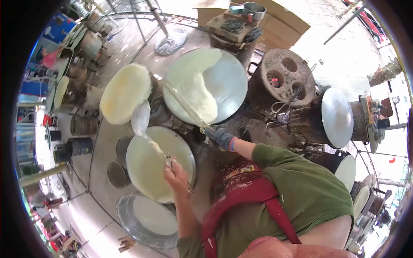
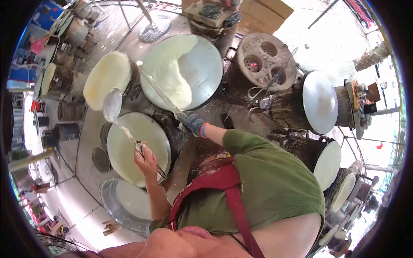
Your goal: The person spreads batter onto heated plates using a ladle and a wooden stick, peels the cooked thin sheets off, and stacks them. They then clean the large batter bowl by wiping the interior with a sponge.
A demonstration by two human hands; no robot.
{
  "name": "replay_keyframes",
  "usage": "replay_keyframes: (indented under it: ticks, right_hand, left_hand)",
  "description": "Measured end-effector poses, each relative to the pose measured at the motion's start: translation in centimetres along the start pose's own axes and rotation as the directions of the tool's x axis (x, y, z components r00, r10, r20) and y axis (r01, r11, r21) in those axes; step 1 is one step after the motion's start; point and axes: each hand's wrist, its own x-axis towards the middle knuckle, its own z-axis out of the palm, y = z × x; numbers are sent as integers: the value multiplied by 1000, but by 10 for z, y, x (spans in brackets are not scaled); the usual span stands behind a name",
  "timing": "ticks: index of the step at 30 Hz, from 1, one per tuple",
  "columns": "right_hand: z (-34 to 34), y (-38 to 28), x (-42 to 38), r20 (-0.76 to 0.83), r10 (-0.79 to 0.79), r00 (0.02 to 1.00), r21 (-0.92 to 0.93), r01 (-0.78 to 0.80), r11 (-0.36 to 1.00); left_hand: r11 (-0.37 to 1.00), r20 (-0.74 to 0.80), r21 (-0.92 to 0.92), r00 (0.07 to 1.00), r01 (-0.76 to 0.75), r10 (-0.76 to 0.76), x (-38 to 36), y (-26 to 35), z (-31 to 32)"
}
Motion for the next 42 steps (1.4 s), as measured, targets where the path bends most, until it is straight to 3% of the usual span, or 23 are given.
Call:
replay_keyframes:
  ticks: [1,2,3,5,7,10,14,16,17,19,23,24,26,27,29,30,31,34,36,38,39,41,42]
  right_hand:
    - [10,39,26,-110,-300,948,-407,233,883]
    - [17,84,63,-82,-599,797,-749,346,564]
    - [25,104,84,71,-814,577,-945,299,129]
    - [15,54,30,-383,-443,811,-766,-10,643]
    - [-19,52,12,-392,-490,779,-773,10,634]
    - [-48,14,-16,-490,-312,814,-611,-65,789]
    - [-53,53,-3,-204,-498,843,-825,125,551]
    - [-40,30,-50,-45,-602,798,-909,217,355]
    - [-46,14,-61,-135,-452,882,-942,27,335]
    - [-85,-7,-57,-183,-460,869,-924,8,383]
    - [-170,-13,-7,-166,-536,828,-907,84,412]
    - [-172,-11,-7,-9,-657,753,-928,238,286]
    - [-158,0,-23,293,-811,507,-876,482,-15]
    - [-142,-27,-71,187,-719,669,-831,498,247]
    - [-155,-66,-94,39,-390,920,-906,197,374]
    - [-163,-72,-97,-48,-195,980,-922,32,386]
    - [-192,-34,-56,-76,-378,923,-917,85,391]
    - [-240,-43,17,-112,-524,844,-919,113,378]
    - [-248,-42,41,26,-554,832,-971,152,183]
    - [-245,16,41,371,-592,716,-911,404,-82]
    - [-236,24,12,379,-646,662,-877,480,-23]
    - [-217,-39,-38,-31,-474,880,-878,203,434]
    - [-211,-56,-50,-217,-305,927,-785,21,619]
  left_hand:
    - [997,2,-53,998,63,-63,-5,6,-13]
    - [987,10,-105,993,120,-120,-10,18,-22]
    - [972,25,-159,985,172,-170,-14,25,-29]
    - [945,-20,-230,970,232,-243,-26,13,-37]
    - [923,-1,-300,967,242,-254,-37,-20,-46]
    - [860,71,-315,913,402,-401,-55,-12,-54]
    - [937,-9,-188,953,296,-303,-65,-40,-43]
    - [949,-52,-183,961,258,-272,-69,-43,-30]
    - [931,-67,-229,949,285,-307,-70,-26,-20]
    - [888,-98,-319,920,331,-379,-71,22,6]
    - [884,-132,-317,907,343,-399,-75,42,42]
    - [891,-134,-310,913,330,-385,-78,48,52]
    - [892,-109,-300,917,338,-384,-82,56,64]
    - [884,-81,-301,914,357,-397,-86,57,67]
    - [902,-89,-281,926,329,-366,-89,56,76]
    - [911,-100,-270,932,311,-348,-90,53,78]
    - [920,-109,-260,938,293,-330,-91,50,81]
    - [917,-122,-263,932,301,-341,-90,56,95]
    - [918,-118,-244,930,314,-349,-88,60,104]
    - [929,-101,-201,937,311,-335,-82,60,110]
    - [904,-92,-252,922,345,-377,-79,58,112]
    - [905,-88,-248,923,345,-375,-74,64,119]
    - [905,-85,-241,921,350,-379,-74,69,121]
